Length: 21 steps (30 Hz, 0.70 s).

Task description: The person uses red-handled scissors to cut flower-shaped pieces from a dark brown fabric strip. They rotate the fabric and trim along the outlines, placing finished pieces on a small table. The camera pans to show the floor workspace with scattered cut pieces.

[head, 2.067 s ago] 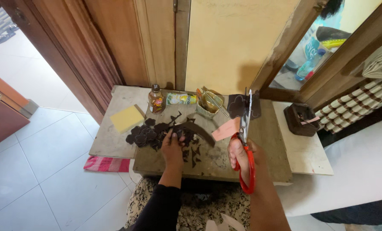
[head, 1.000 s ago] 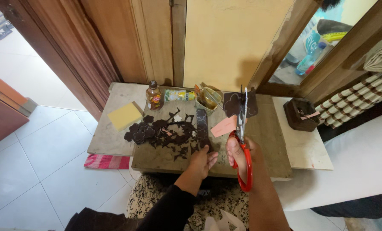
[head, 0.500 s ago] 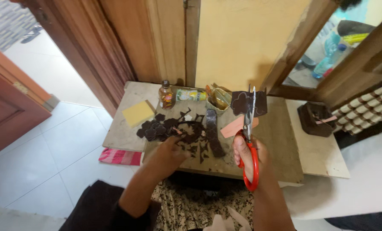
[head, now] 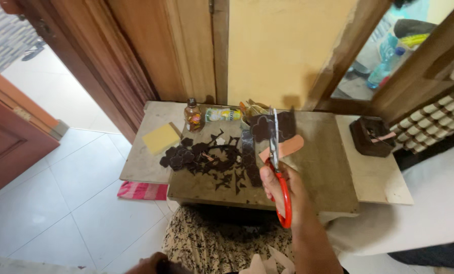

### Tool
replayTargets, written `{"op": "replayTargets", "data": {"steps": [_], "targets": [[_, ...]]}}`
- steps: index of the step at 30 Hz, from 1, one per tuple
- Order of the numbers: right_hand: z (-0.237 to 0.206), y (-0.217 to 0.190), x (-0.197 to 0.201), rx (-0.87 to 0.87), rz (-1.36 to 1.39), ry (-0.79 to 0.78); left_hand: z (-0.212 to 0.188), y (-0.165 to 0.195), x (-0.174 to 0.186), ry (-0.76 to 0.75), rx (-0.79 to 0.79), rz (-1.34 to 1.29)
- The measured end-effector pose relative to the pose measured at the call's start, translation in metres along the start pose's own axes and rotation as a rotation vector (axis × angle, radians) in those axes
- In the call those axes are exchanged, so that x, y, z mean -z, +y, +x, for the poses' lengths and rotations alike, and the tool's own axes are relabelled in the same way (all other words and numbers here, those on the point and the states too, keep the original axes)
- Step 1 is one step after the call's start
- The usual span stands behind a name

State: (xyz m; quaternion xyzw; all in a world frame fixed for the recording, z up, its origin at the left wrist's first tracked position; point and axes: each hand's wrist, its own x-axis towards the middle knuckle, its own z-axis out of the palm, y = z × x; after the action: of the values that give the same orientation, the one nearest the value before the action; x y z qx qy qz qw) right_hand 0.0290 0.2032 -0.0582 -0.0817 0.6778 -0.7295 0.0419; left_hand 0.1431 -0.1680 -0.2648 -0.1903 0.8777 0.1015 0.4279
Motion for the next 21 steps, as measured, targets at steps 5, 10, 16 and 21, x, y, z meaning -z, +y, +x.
{"op": "replayTargets", "data": {"steps": [5,10,16,21], "targets": [[0.002,-0.001,-0.011,-0.032,-0.098,0.03,0.025,0.008,-0.019,0.111,0.151,0.048],[0.001,0.001,-0.013,-0.065,-0.031,0.03,0.005,0.011,0.017,0.044,0.13,0.03],[-0.002,0.002,0.003,-0.009,0.016,0.007,0.02,0.048,0.023,-0.078,0.02,-0.032],[-0.001,-0.007,0.009,-0.037,0.028,0.081,0.0,0.026,0.035,-0.15,-0.453,-0.474]]}}
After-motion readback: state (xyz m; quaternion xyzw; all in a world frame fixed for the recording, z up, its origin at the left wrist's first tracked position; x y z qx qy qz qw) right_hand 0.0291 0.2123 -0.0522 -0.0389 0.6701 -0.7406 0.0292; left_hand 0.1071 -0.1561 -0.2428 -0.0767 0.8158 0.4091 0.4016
